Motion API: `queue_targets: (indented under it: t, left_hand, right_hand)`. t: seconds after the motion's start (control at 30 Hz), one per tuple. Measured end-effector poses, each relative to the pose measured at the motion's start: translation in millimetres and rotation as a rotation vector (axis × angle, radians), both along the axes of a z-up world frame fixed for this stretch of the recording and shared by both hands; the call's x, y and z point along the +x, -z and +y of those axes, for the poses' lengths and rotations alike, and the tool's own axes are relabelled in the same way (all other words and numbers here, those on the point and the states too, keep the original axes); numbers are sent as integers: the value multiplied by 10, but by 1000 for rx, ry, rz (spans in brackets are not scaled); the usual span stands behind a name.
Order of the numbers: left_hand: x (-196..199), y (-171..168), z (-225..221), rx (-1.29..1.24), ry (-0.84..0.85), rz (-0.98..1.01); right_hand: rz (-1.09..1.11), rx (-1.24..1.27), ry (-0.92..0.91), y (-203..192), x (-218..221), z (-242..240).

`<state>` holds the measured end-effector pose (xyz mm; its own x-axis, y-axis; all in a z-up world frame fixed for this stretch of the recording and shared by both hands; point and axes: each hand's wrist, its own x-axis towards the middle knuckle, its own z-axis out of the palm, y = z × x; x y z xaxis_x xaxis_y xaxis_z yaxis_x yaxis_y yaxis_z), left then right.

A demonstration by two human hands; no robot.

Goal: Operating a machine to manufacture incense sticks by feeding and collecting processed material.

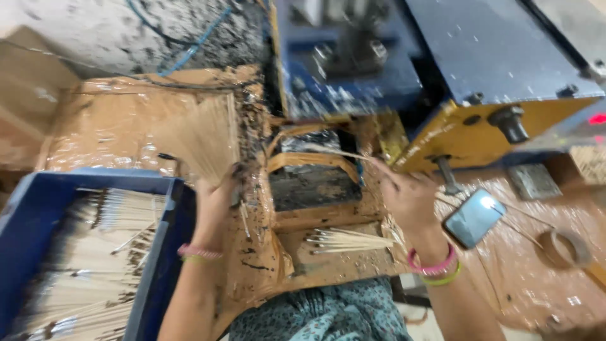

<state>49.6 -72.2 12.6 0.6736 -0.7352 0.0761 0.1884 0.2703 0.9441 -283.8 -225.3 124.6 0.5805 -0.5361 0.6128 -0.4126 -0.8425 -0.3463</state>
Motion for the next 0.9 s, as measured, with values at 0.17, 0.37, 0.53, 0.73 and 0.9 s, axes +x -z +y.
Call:
queue_targets:
  t: [0.17,0.37,0.53,0.73,0.9]
  left_hand:
    - [-216,80,567,17,-44,-42]
    - [-628,-116,537,151,296,-204]
    - [-547,-352,352,204,589,-693]
    - [-24,-808,-54,33,118,-150]
    - [41,-565,-546,30,89,-67]
  right_hand:
    - [-311,185,171,938,-851,-23]
    - [-254,468,27,1054,-620,208]
    - [-412,922,-432,740,-121,83]
    - [6,-37,-344,-155,602,-111]
    - [245,-327,-184,-192,670,-177]
